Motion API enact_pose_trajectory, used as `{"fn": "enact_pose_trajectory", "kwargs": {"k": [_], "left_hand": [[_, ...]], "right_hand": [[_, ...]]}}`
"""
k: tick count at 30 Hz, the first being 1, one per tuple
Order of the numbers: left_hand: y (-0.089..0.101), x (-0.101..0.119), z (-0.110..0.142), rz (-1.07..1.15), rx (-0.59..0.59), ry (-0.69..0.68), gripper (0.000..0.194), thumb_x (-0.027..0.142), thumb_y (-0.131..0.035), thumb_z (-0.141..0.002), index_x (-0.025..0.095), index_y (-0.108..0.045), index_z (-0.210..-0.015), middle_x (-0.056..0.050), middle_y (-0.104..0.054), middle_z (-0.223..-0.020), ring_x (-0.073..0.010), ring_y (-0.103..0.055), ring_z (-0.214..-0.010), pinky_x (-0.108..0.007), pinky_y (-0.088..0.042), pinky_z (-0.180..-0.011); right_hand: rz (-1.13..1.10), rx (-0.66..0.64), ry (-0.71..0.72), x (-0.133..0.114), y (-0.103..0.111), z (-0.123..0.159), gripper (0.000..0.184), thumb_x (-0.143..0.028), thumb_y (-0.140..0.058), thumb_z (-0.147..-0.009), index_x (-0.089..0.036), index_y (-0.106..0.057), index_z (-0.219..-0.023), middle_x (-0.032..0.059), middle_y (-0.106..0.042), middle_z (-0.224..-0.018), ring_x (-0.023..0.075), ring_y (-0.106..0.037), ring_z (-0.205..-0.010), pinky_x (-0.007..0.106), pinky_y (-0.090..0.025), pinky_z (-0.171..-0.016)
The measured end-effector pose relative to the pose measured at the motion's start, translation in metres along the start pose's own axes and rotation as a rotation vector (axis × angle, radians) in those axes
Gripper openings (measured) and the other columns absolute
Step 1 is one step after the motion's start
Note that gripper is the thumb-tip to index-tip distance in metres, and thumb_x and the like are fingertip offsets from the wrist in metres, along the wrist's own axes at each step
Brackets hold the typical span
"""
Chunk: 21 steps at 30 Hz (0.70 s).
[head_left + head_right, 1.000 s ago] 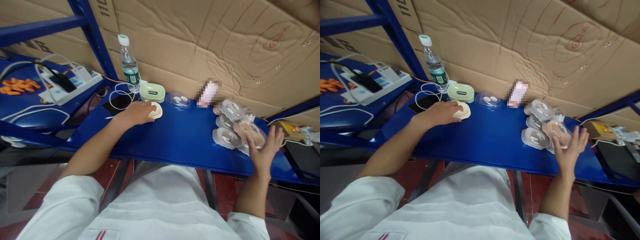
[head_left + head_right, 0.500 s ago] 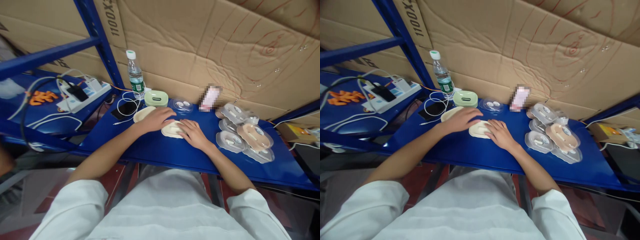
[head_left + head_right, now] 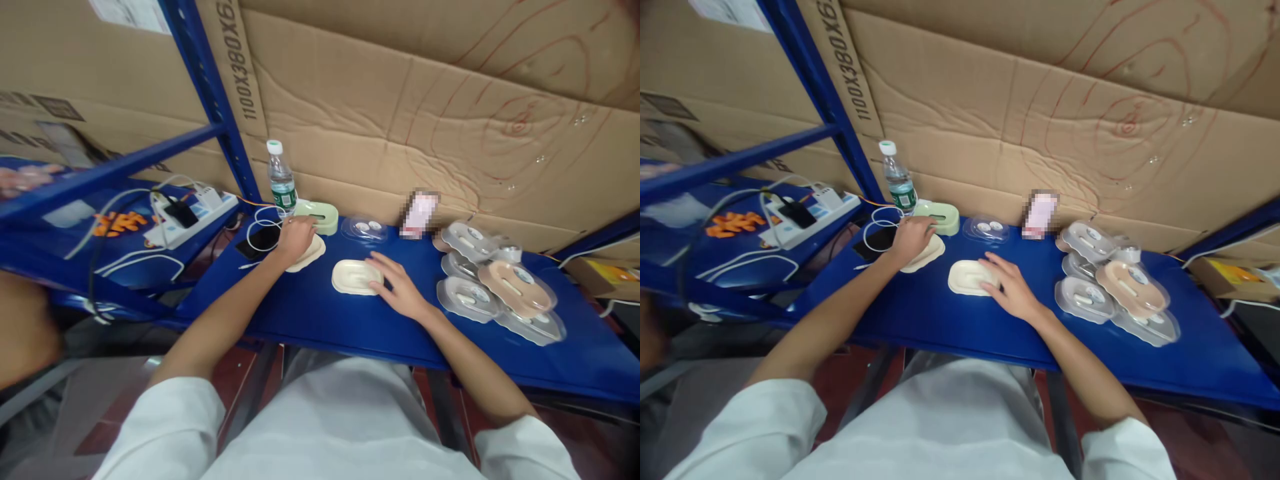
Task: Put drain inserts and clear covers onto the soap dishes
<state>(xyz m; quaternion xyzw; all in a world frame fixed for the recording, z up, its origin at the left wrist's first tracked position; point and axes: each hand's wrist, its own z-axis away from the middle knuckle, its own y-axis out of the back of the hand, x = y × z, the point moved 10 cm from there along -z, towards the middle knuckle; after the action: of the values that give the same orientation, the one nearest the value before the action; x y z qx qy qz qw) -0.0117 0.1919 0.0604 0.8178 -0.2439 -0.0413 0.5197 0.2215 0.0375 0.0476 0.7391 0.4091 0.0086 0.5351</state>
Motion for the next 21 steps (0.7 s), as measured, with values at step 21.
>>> {"fn": "enact_pose_trajectory", "kwargs": {"k": [21], "left_hand": [[0.001, 0.156, 0.090, 0.167, -0.208, -0.838, 0.028, 0.029, -0.066, -0.104, 0.017, -0.068, -0.130, -0.012, -0.076, -0.127, -0.0294, -0.068, -0.125, -0.045, -0.047, -0.110]], "right_hand": [[0.273, -0.206, 0.029, 0.007, -0.026, 0.004, 0.056, -0.055, -0.067, -0.104, -0.023, -0.066, -0.150, 0.0168, -0.052, -0.167, 0.0391, -0.044, -0.159, 0.063, -0.040, -0.128]]}}
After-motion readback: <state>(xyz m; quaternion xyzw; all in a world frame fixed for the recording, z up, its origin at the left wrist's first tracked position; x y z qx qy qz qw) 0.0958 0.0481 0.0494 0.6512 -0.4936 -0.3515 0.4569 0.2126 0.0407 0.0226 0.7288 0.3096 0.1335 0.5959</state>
